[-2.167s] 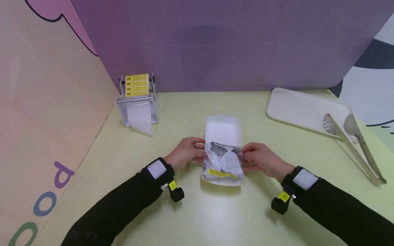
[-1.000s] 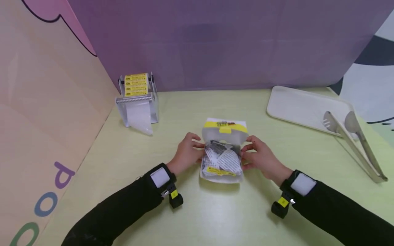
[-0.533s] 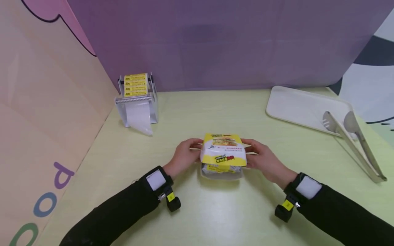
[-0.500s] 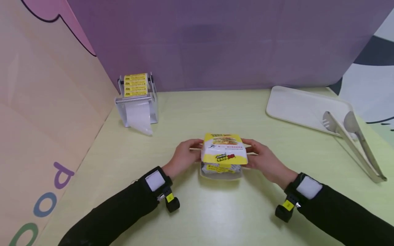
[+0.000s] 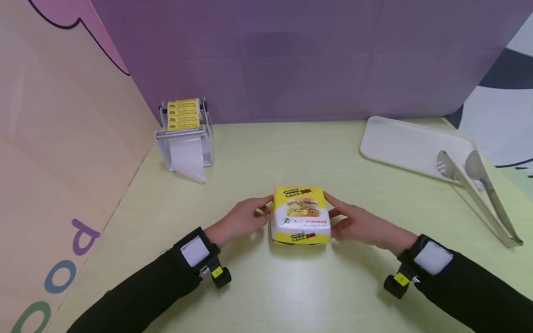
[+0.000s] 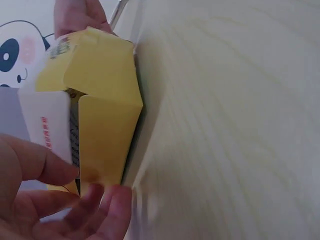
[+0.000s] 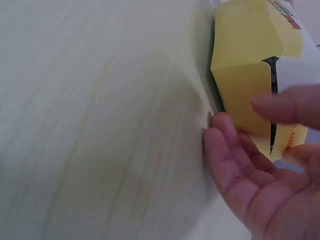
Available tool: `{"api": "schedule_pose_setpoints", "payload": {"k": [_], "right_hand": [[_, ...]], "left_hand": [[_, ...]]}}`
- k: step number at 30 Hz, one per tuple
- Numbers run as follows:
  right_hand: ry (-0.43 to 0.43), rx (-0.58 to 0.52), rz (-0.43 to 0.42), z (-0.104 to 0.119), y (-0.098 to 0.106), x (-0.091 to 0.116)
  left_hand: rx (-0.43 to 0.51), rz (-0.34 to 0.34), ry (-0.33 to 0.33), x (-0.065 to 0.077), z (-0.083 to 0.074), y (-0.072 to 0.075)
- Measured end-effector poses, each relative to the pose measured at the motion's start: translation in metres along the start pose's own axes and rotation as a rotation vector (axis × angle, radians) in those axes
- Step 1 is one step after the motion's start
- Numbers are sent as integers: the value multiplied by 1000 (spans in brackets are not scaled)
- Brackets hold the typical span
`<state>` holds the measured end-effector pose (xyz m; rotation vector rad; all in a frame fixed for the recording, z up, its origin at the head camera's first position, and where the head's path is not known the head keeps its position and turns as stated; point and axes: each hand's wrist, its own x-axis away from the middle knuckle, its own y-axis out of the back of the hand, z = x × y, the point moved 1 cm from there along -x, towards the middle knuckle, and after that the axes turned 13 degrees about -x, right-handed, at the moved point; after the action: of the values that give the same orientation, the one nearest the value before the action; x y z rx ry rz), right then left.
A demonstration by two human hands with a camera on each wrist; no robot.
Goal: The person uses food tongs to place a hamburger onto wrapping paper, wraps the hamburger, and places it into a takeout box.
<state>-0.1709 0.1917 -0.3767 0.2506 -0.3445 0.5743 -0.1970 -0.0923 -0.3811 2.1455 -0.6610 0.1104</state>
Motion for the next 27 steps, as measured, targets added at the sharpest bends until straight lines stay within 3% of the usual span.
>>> {"api": "schedule_pose_setpoints", "payload": {"k": [5, 11, 18, 22, 27], "right_hand": [[53, 149, 1, 1, -5, 0], [136, 317, -55, -3, -13, 7], [313, 315, -49, -6, -20, 10], [331, 297, -67, -6, -20, 8], [292, 178, -74, -2, -16, 4]], "left_hand": [[-53, 54, -39, 7, -1, 1], [-202, 18, -129, 25, -5, -1], [-296, -98, -224, 33, -15, -14], [-268, -137, -227, 32, -18, -16], [-90, -151, -212, 29, -18, -12]]}}
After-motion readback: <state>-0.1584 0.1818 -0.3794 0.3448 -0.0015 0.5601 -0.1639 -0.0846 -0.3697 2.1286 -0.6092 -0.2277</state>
